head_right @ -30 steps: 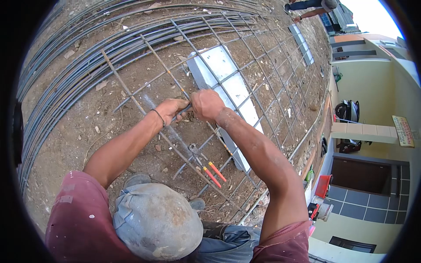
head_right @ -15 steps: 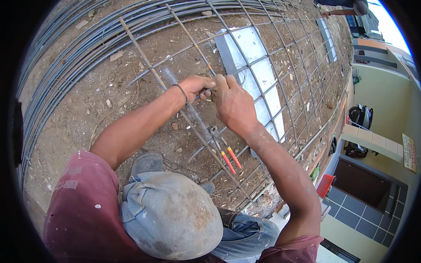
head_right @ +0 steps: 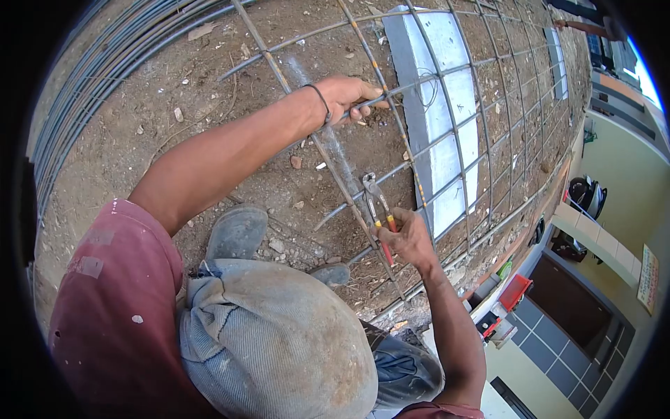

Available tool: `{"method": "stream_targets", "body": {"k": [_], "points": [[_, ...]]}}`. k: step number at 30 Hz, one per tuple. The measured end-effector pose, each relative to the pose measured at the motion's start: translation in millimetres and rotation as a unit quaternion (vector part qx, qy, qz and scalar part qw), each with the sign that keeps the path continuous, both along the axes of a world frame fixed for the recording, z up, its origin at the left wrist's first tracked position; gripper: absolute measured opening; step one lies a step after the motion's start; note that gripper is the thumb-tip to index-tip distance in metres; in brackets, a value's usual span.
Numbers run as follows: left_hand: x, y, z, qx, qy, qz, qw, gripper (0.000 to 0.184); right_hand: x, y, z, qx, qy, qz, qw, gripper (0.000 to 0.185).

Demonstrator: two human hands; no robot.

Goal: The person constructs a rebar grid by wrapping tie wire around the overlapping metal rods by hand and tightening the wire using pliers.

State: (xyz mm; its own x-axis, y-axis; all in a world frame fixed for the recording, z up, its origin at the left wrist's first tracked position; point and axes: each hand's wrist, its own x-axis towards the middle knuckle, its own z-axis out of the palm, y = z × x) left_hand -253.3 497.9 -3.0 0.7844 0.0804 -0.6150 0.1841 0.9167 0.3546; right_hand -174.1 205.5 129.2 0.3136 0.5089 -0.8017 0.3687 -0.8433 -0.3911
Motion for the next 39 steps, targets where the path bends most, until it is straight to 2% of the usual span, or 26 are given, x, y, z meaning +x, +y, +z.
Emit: {"method": "stream_targets", "body": {"k": [1, 4, 5, 7, 8, 10, 12, 13, 14, 17, 19, 20, 22, 26, 27, 28, 30, 31, 33, 34, 36, 37, 39], "points": [[-0.1, 1.5, -1.0, -0.012, -0.002, -0.005, 1.000, 0.024, -5.1, 18.7, 18.3, -0.030, 0.001, 0.000, 1.000, 0.015], [-1.9, 0.7, -0.7, -0.030, 0.002, 0.000, 1.000, 0.023, 4.2, 36.5, 46.5, -0.010, 0.020, 0.019, 1.000, 0.017], [-1.5, 1.7, -0.3, -0.044, 0.004, -0.002, 0.999, 0.022, 10.0, 39.2, 53.7, 0.039, 0.014, 0.044, 0.998, 0.020], [-0.7, 1.5, -0.5, -0.061, 0.006, -0.005, 0.998, 0.021, 8.3, 72.0, 88.4, 0.044, -0.069, 0.123, 0.989, 0.024], [-1.8, 0.9, -0.6, -0.062, 0.007, -0.002, 0.998, 0.020, 11.0, 94.6, 108.2, 0.040, -0.162, 0.269, 0.948, 0.024], [-0.9, 1.8, 1.1, -0.061, 0.005, -0.005, 0.998, 0.020, 13.5, 130.7, 134.3, 0.048, -0.264, 0.385, 0.883, 0.017], [-2.4, 1.0, 1.6, -0.050, 0.001, -0.001, 0.999, 0.020, 25.1, 159.7, 144.8, 0.058, -0.373, 0.503, 0.777, 0.015], [-1.8, 0.5, 0.5, -0.047, 0.003, 0.005, 0.999, 0.019, 25.3, 175.5, 149.6, 0.019, -0.416, 0.527, 0.741, 0.019], [-0.9, 0.7, -0.1, -0.048, 0.002, 0.004, 0.999, 0.019, 32.7, 185.2, 147.8, 0.035, -0.441, 0.551, 0.708, 0.023], [-1.5, 0.1, 1.1, -0.049, 0.011, 0.004, 0.999, 0.018, 29.3, 212.0, 133.2, 0.016, -0.463, 0.569, 0.679, 0.025], [-2.2, -0.1, 2.9, -0.040, 0.012, 0.006, 0.999, 0.017, 31.7, 216.2, 111.6, -0.011, -0.493, 0.609, 0.622, 0.024], [-1.9, 0.5, 3.3, -0.041, 0.010, 0.008, 0.999, 0.017, 29.9, 218.0, 104.8, -0.012, -0.493, 0.611, 0.619, 0.024], [0.0, 0.7, 0.0, -0.059, 0.020, 0.001, 0.998, 0.017, 24.8, 221.6, 91.8, -0.107, -0.511, 0.574, 0.631, 0.024], [-2.2, 0.1, 2.7, -0.063, 0.012, 0.018, 0.998, 0.017, 49.5, 207.8, 81.5, -0.092, -0.524, 0.555, 0.639, 0.025], [-2.6, -0.4, 4.0, -0.055, 0.019, 0.023, 0.998, 0.016, 41.7, 213.1, 87.8, -0.137, -0.465, 0.546, 0.683, 0.036], [-2.8, -1.0, 5.0, -0.047, 0.027, 0.027, 0.998, 0.016, 44.4, 210.0, 84.7, -0.139, -0.465, 0.545, 0.684, 0.036], [-2.5, -1.5, 5.6, -0.048, 0.026, 0.025, 0.998, 0.016, 53.4, 201.7, 75.4, -0.123, -0.428, 0.565, 0.695, 0.052], [-2.6, -1.4, 5.4, -0.047, 0.026, 0.027, 0.998, 0.016, 57.9, 200.9, 73.8, -0.125, -0.427, 0.565, 0.695, 0.052], [-3.1, -0.8, 6.1, -0.048, 0.027, 0.026, 0.998, 0.016, 58.7, 205.2, 72.5, -0.131, -0.419, 0.557, 0.705, 0.076], [-3.4, -0.4, 6.9, -0.048, 0.029, 0.026, 0.998, 0.016, 55.9, 210.7, 73.9, -0.131, -0.418, 0.558, 0.705, 0.076], [-3.0, 0.0, 5.7, -0.052, 0.024, 0.026, 0.998, 0.017, 51.4, 222.0, 78.5, -0.199, -0.370, 0.524, 0.741, 0.074], [-2.1, -1.1, 4.2, -0.055, 0.019, 0.027, 0.998, 0.017, 53.2, 222.6, 77.5, -0.201, -0.370, 0.523, 0.741, 0.074], [-0.8, -1.2, 2.9, -0.053, 0.018, 0.025, 0.998, 0.017, 58.9, 223.6, 75.2, -0.199, -0.397, 0.554, 0.704, 0.075]]}}
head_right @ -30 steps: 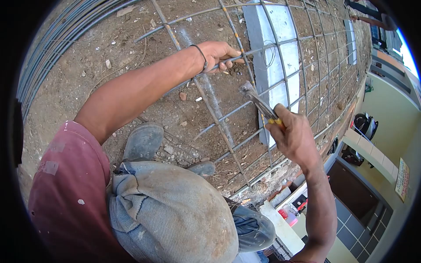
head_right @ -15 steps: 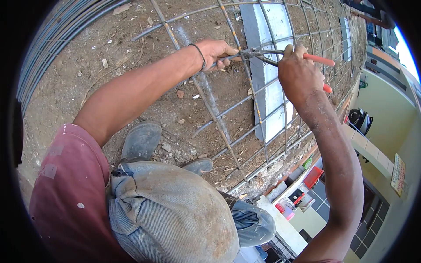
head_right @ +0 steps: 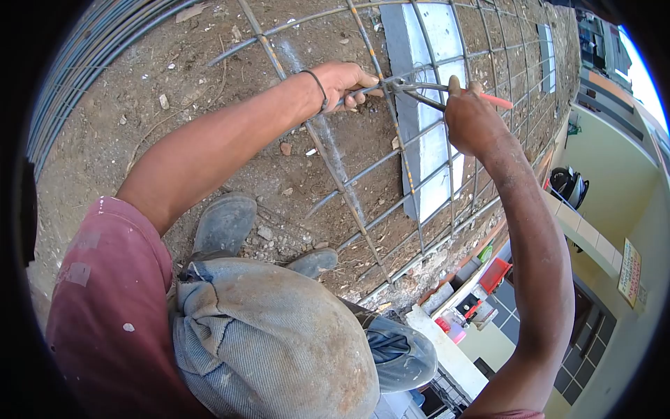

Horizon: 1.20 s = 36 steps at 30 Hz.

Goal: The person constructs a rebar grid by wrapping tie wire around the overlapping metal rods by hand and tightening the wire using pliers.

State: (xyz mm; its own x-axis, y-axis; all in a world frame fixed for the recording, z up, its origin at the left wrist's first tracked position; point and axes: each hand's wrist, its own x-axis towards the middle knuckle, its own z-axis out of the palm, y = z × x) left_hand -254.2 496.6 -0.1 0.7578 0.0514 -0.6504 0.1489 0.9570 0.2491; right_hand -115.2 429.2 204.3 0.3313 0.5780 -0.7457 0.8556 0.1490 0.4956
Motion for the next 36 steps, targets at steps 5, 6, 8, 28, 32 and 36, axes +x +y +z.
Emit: {"method": "stream_targets", "body": {"k": [5, 6, 8, 28, 32, 36], "points": [[0.3, 1.3, -1.3, 0.001, -0.001, -0.004, 1.000, 0.016, -7.1, 3.8, -1.9, 0.007, 0.015, 0.054, 0.998, 0.067], [0.9, 1.2, -2.4, -0.002, -0.006, -0.005, 1.000, 0.015, -10.4, 7.4, -2.2, -0.030, -0.006, 0.016, 0.999, 0.073], [2.5, 1.2, -4.2, -0.005, -0.011, -0.006, 1.000, 0.015, -10.0, 7.8, -4.9, -0.019, -0.007, 0.032, 0.999, 0.065], [2.3, 1.1, -1.9, -0.001, 0.006, -0.011, 1.000, 0.013, -29.2, 42.5, 19.6, -0.048, 0.030, -0.280, 0.958, 0.031], [5.7, 0.2, -3.4, -0.004, 0.025, -0.011, 1.000, 0.013, 5.8, 7.5, 1.7, -0.019, 0.138, -0.495, 0.857, 0.024], [2.5, 0.2, -2.2, 0.002, 0.007, -0.012, 1.000, 0.015, 8.8, 1.3, 0.4, -0.034, 0.156, -0.494, 0.855, 0.029]]}}
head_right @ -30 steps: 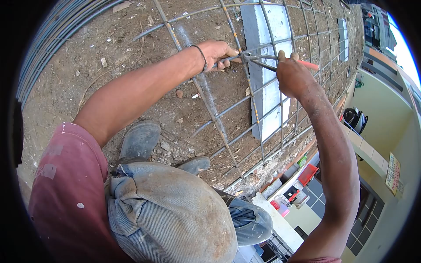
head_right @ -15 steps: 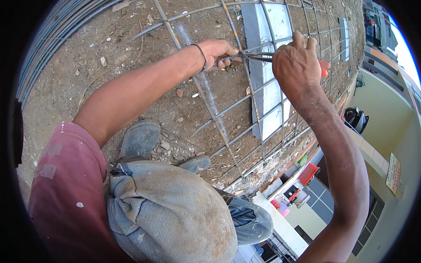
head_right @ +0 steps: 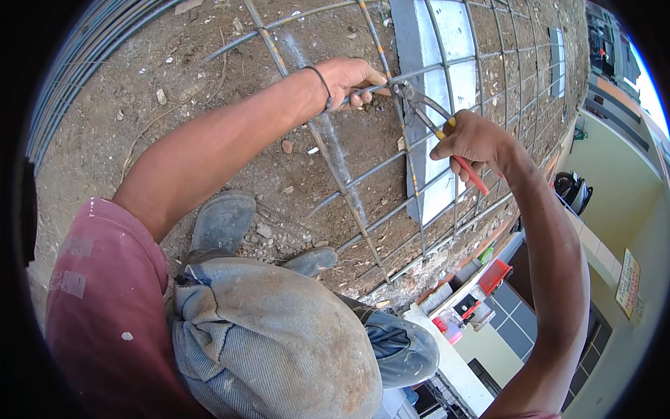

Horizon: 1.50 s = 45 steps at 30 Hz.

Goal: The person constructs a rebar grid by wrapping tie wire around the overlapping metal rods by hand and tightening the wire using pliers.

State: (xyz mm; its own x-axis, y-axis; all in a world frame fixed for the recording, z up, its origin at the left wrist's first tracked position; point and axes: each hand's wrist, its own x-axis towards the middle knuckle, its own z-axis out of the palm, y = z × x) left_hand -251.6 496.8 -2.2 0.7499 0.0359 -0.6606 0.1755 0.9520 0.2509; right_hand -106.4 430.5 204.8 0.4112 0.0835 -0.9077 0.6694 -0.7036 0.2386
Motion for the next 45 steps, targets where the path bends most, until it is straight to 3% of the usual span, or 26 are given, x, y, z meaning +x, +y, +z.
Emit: {"method": "stream_targets", "body": {"k": [1, 3, 4, 5, 6, 7, 8, 9, 11, 12, 13, 14, 15, 21, 22, 24, 25, 26, 28, 29, 31, 32, 34, 35, 37, 45], "points": [[0.4, 1.7, -0.2, -0.001, 0.000, -0.002, 1.000, 0.015, -4.2, 2.2, 4.1, -0.001, 0.000, -0.002, 1.000, 0.029], [0.8, -0.4, -1.5, 0.000, 0.003, 0.005, 1.000, 0.015, -9.6, -0.6, 11.5, 0.115, -0.068, 0.278, 0.951, 0.036], [0.9, -1.2, -2.4, -0.003, -0.002, 0.003, 1.000, 0.016, -4.9, -1.3, 11.3, 0.115, -0.102, 0.483, 0.862, 0.036], [0.7, -1.9, -2.1, -0.005, -0.004, 0.001, 1.000, 0.016, -2.4, -2.4, 13.9, 0.113, -0.103, 0.482, 0.863, 0.036], [0.0, -1.9, -2.1, 0.001, -0.004, 0.000, 1.000, 0.017, -0.9, -2.1, 17.8, 0.223, -0.099, 0.652, 0.718, 0.030], [-0.7, -1.0, -1.0, 0.010, -0.005, -0.001, 1.000, 0.018, 0.5, 0.0, 22.8, 0.320, -0.091, 0.782, 0.528, 0.025], [-1.8, -1.6, 1.0, 0.011, -0.002, 0.011, 1.000, 0.020, 2.8, 4.6, 28.3, 0.325, -0.122, 0.818, 0.460, 0.021], [-2.5, -2.7, 2.0, 0.013, -0.004, 0.011, 1.000, 0.020, 1.6, 6.0, 28.7, 0.324, -0.125, 0.818, 0.459, 0.021], [-3.8, -3.4, 4.7, 0.026, 0.013, 0.033, 0.999, 0.020, -1.4, 11.2, 27.6, 0.051, -0.127, 0.612, 0.779, 0.033], [-3.4, -3.4, 3.8, 0.027, 0.010, 0.034, 0.999, 0.020, 1.3, 13.6, 25.1, 0.123, -0.060, 0.590, 0.796, 0.048], [-2.7, -2.4, 3.3, 0.022, 0.013, 0.022, 0.999, 0.019, 4.7, 17.9, 26.8, 0.121, -0.064, 0.592, 0.794, 0.048], [-1.9, -1.8, 3.5, 0.017, 0.015, 0.012, 1.000, 0.019, 8.2, 23.8, 30.1, 0.073, 0.000, 0.318, 0.945, 0.051], [-1.5, -1.2, 2.9, 0.019, 0.012, 0.017, 1.000, 0.019, 6.4, 33.0, 32.2, 0.020, 0.065, 0.012, 0.998, 0.055], [-1.0, 0.3, 2.8, 0.010, 0.004, 0.008, 1.000, 0.013, -7.7, 29.5, 37.3, 0.026, 0.033, 0.038, 0.998, 0.057], [-1.6, 1.2, 2.1, 0.025, -0.009, 0.001, 1.000, 0.014, -14.5, 28.8, 37.4, 0.012, 0.035, 0.213, 0.976, 0.054], [-0.3, 0.6, 2.8, 0.024, -0.006, 0.009, 1.000, 0.013, -2.3, 14.3, 27.4, 0.046, -0.021, 0.501, 0.864, 0.044], [-0.9, 0.9, 3.5, 0.020, -0.001, 0.019, 1.000, 0.013, -6.7, 10.0, 25.2, 0.047, -0.021, 0.502, 0.864, 0.044], [-1.8, 0.5, 4.4, 0.019, -0.001, 0.020, 1.000, 0.013, -11.9, 2.0, 25.0, 0.102, -0.082, 0.625, 0.770, 0.038], [-3.3, 1.6, 7.7, 0.009, 0.013, 0.030, 0.999, 0.016, -25.7, 0.2, 38.3, 0.201, -0.142, 0.820, 0.516, 0.024], [-4.8, 2.0, 8.9, 0.010, 0.013, 0.031, 0.999, 0.016, -24.4, -1.8, 36.9, 0.201, -0.143, 0.821, 0.514, 0.024], [-7.1, 2.8, 10.5, 0.006, 0.001, 0.030, 1.000, 0.017, -21.7, -7.9, 31.7, 0.098, -0.189, 0.767, 0.605, 0.029], [-7.5, 2.1, 11.5, 0.006, 0.001, 0.029, 1.000, 0.017, -17.5, -5.5, 30.4, 0.098, -0.189, 0.766, 0.606, 0.029], [-8.2, 2.1, 10.7, 0.007, -0.006, 0.032, 0.999, 0.018, -16.9, 17.5, 28.4, 0.028, -0.055, 0.466, 0.883, 0.041], [-8.9, 0.4, 10.3, 0.006, -0.007, 0.032, 0.999, 0.018, -17.7, 29.1, 31.9, 0.027, -0.055, 0.467, 0.882, 0.041], [-8.9, 3.6, 12.9, 0.015, -0.010, 0.033, 0.999, 0.017, -21.9, 54.0, 40.5, -0.031, 0.054, 0.137, 0.989, 0.052], [-5.2, -1.5, 6.4, 0.050, -0.001, 0.042, 0.998, 0.016, -34.2, -0.6, 31.1, 0.076, 0.011, 0.091, 0.993, 0.043]]}}
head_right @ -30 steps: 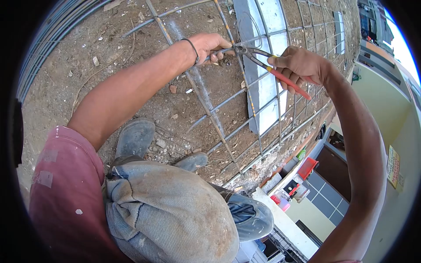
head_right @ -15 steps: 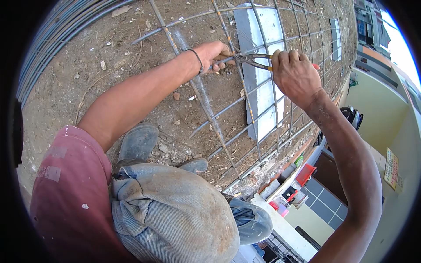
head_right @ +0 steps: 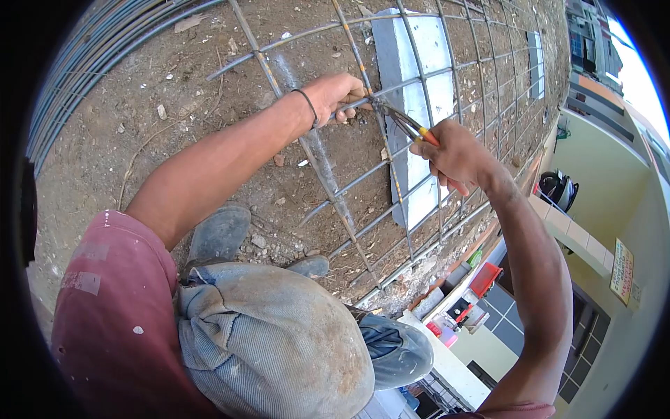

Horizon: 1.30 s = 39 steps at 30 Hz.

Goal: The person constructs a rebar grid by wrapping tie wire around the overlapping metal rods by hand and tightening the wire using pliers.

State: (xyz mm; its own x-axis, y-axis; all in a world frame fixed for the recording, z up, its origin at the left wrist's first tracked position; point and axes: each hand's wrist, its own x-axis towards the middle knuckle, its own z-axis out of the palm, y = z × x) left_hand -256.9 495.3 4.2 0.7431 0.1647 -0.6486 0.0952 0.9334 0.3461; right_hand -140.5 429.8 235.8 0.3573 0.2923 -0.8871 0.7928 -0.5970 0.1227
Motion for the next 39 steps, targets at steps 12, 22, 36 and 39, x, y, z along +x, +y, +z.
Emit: {"method": "stream_targets", "body": {"k": [12, 22, 36, 39], "points": [[-2.3, 4.0, 3.8, -0.016, -0.012, -0.014, 1.000, 0.021, 16.0, 7.2, 2.4, -0.042, -0.103, 0.122, 0.986, 0.043], [0.0, 4.1, 0.1, -0.022, -0.016, -0.032, 0.999, 0.025, 10.2, 17.6, 27.5, 0.210, -0.167, 0.800, 0.537, 0.030], [3.9, 3.8, -4.1, 0.003, -0.019, -0.030, 0.999, 0.020, 29.8, 54.2, 10.5, -0.012, -0.088, 0.355, 0.931, 0.047], [-3.7, 2.4, -3.3, -0.015, -0.031, -0.009, 0.999, 0.022, 0.9, 54.9, 17.4, -0.007, -0.120, 0.282, 0.952, 0.056]]}}
